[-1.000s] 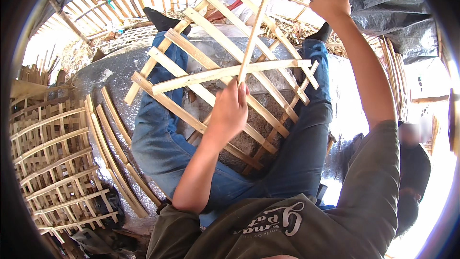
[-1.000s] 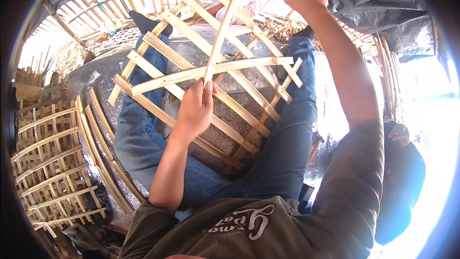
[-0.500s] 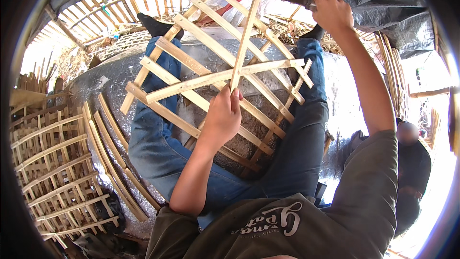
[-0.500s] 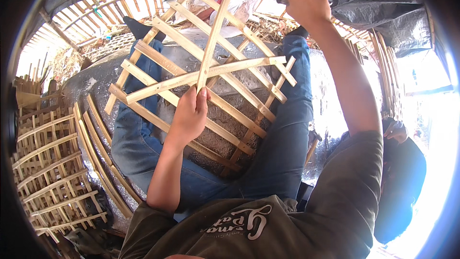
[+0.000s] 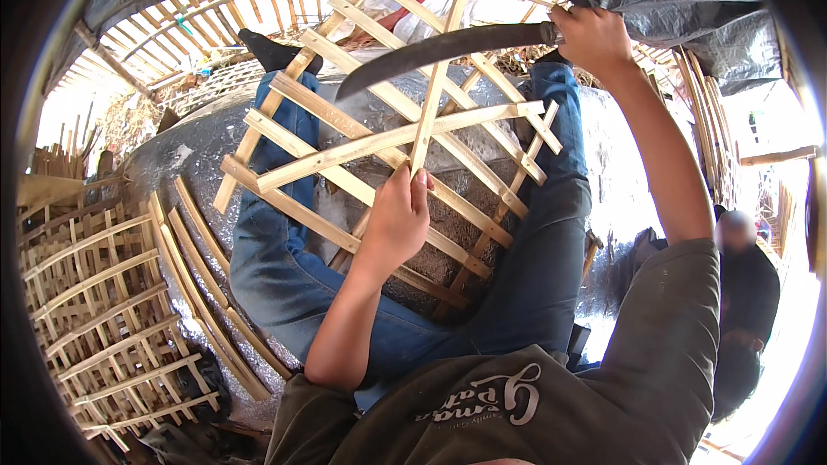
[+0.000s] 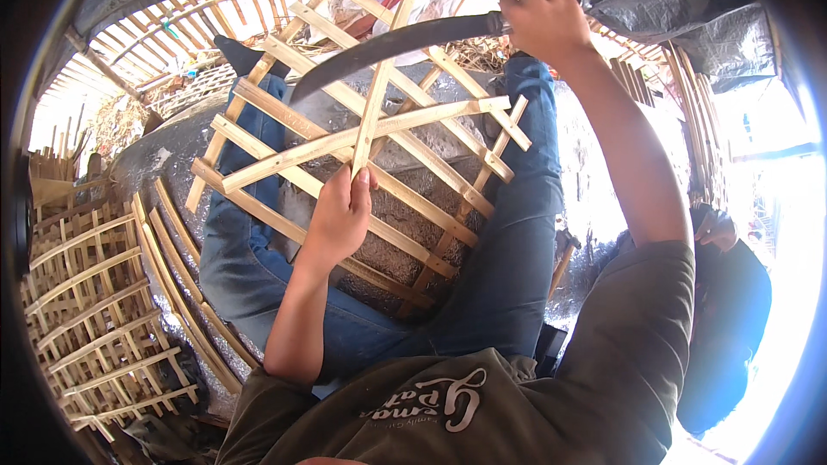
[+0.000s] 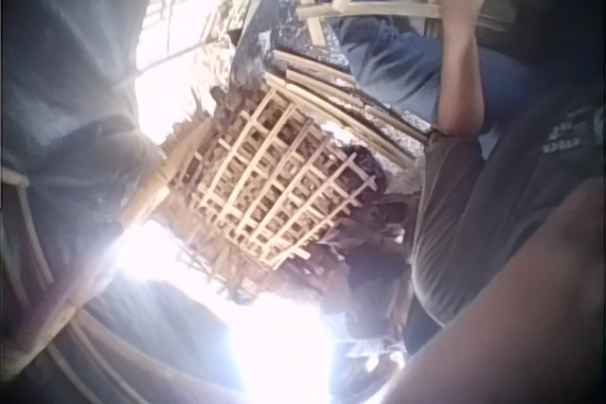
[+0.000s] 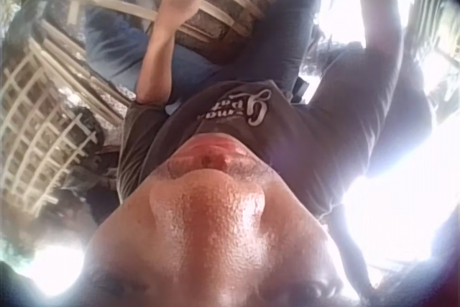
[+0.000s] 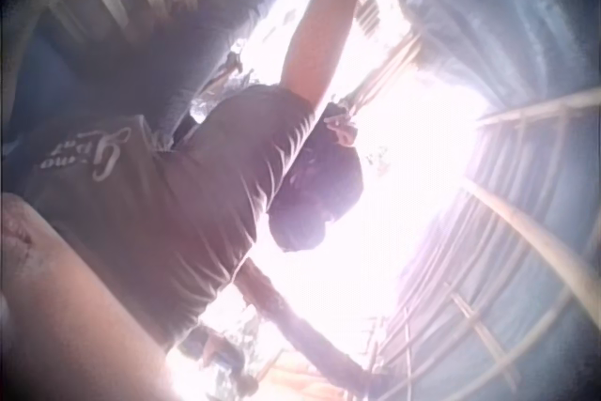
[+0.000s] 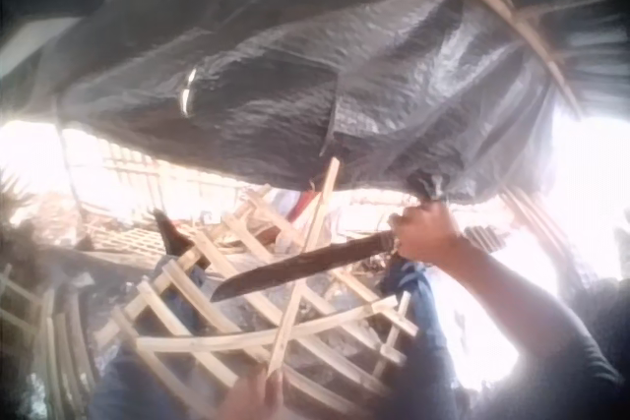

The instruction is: The person sits on the ground and weaves thin bamboo strips into a lattice structure. They use a hammer to tap the strips into place and a machete to trim excess length, working on a single panel throughout the clip.

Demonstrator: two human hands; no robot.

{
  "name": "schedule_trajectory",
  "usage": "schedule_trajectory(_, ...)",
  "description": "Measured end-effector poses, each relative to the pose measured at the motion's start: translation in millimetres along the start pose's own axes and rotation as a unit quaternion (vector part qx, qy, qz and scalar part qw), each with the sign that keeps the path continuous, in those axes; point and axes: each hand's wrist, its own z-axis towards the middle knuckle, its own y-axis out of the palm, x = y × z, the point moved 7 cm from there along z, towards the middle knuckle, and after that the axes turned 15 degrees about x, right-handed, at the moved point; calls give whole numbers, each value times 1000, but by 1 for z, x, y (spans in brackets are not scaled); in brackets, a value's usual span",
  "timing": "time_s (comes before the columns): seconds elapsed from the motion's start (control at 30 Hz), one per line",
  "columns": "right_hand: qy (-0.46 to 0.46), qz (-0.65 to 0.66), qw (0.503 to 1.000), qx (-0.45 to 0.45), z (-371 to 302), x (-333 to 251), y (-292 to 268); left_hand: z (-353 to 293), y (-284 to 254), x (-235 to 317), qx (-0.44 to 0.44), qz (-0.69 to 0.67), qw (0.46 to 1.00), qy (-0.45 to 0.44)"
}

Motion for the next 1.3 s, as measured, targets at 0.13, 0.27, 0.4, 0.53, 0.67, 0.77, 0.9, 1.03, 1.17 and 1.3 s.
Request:
schedule_trajectory(0.13,165,-52,984,-29,0,28,2,-3,1,17,11,26,998,50)
schedule_trajectory(0.27,37,-94,995,-2,4,13,-5,-4,8,8,30,25,996,83)
schedule_trajectory(0.4,1,-48,998,29,-1,-1,-4,-4,6,3,6,24,999,31)
schedule_trajectory(0.53,137,-112,984,19,-1,44,-4,8,8,16,18,15,998,65)
schedule_trajectory(0.67,-3,-27,993,118,-4,7,-22,-1,8,-11,15,26,999,16)
schedule_trajectory(0.77,22,-59,996,66,-2,9,-1,-5,11,2,-5,11,999,38)
schedule_trajectory(0.9,289,-106,950,-52,-3,93,-2,-6,12,7,-4,2,998,58)
schedule_trajectory(1.03,322,-32,946,-8,-17,91,-29,-1,7,-2,3,17,1000,12)
schedule_trajectory(1.17,285,26,958,-4,-22,51,-29,-5,7,1,19,41,998,31)
schedule_trajectory(1.3,289,123,949,-24,-23,20,-23,-16,17,6,-17,99,994,37)
